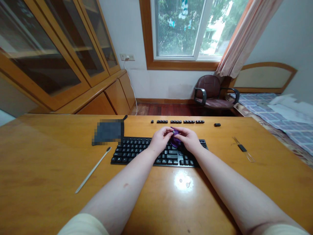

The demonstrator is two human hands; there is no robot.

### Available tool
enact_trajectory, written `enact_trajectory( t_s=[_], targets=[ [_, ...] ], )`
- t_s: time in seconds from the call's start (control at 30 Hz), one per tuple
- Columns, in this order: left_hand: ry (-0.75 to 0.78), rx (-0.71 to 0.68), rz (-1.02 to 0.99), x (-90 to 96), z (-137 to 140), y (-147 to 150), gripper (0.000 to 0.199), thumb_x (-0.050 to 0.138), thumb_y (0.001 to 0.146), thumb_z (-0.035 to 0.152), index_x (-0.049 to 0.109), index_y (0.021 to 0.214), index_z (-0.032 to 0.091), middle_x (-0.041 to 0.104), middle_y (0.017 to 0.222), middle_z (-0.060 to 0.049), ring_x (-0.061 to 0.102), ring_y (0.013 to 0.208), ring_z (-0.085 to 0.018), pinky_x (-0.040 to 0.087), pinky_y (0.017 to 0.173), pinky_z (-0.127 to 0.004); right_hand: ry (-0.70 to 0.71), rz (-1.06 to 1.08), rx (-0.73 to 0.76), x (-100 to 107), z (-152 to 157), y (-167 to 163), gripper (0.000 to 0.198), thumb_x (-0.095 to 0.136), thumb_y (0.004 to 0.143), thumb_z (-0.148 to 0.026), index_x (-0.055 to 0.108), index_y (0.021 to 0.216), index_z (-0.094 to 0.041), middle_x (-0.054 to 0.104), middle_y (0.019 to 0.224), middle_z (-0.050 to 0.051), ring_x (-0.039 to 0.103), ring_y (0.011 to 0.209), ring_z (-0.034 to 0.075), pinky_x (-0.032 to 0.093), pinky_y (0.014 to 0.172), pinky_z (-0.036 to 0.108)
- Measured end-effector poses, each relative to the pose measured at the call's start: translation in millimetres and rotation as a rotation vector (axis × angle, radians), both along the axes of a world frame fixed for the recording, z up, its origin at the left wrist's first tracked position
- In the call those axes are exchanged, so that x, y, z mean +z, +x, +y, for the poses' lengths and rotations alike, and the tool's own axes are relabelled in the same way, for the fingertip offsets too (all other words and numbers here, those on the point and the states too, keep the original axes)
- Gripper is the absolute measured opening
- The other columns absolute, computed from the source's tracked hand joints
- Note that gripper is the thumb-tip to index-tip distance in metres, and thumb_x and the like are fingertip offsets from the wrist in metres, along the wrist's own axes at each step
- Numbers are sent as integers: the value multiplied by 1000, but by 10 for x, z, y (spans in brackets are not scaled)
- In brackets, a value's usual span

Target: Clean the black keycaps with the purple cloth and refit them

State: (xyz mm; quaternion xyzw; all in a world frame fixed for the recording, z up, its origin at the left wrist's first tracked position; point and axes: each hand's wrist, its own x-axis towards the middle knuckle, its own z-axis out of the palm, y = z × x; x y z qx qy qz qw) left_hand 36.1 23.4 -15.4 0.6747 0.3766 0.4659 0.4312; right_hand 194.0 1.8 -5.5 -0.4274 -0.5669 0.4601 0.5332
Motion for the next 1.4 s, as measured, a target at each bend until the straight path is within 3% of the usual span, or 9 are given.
enact_trajectory(
  t_s=[0.27,0.47,0.63,0.8,0.97,1.13,1.23,1.33,1.4],
  targets=[
    [135,83,66,69,-33,-28,11,59,77,21,68,82,19,67,89,-5,62,87,-17,50,84,-34,69,-168,-148,-13,-4,1,23,73,62,-27,70,82,-19,71,87,5,65,80,19,50,80,36],
    [66,105,22,105,-48,-13,12,61,75,21,70,82,18,68,85,-5,63,83,-17,51,81,-33,26,-181,-173,-30,4,37,15,69,65,-29,68,76,-18,71,79,5,65,76,19,51,76,35],
    [91,110,40,107,-42,-16,13,60,76,21,70,83,19,69,87,-5,63,85,-17,50,84,-34,90,-258,-176,-29,2,28,22,71,63,-30,70,83,-19,70,83,5,64,78,19,50,77,35],
    [91,83,19,59,-28,-15,15,63,74,23,70,86,18,68,89,-6,63,86,-17,50,85,-35,107,-316,-229,-50,-1,37,16,67,68,-32,70,78,-19,70,78,5,64,75,19,50,75,34],
    [80,66,-39,26,-28,-8,23,70,69,25,68,90,18,63,92,-6,62,83,-16,53,78,-33,176,-339,-175,-7,-16,41,14,64,71,-27,70,82,-21,70,82,5,64,79,19,49,79,35],
    [142,100,5,78,-22,-18,20,65,73,21,68,93,19,63,91,-6,60,86,-16,52,82,-33,219,-255,-203,-3,26,71,23,62,75,-30,69,95,-24,66,104,6,59,101,20,45,90,36],
    [24,64,-86,65,-12,6,28,62,74,17,64,102,18,65,98,-7,62,87,-15,52,83,-34,150,-139,-205,-59,62,77,31,65,72,-33,67,101,-23,66,106,7,59,101,21,46,90,37],
    [-94,18,-146,32,-7,31,25,62,73,16,62,98,15,66,91,-7,63,83,-15,53,81,-33,24,-52,-156,-101,65,57,35,69,68,-35,66,100,-20,69,96,7,64,84,20,50,79,37],
    [-84,7,-139,29,-10,29,22,64,72,17,63,94,14,65,90,-6,63,81,-14,53,80,-33,-25,-63,-153,-99,50,41,33,70,66,-37,68,94,-19,70,89,7,64,73,19,52,71,35]
  ],
)
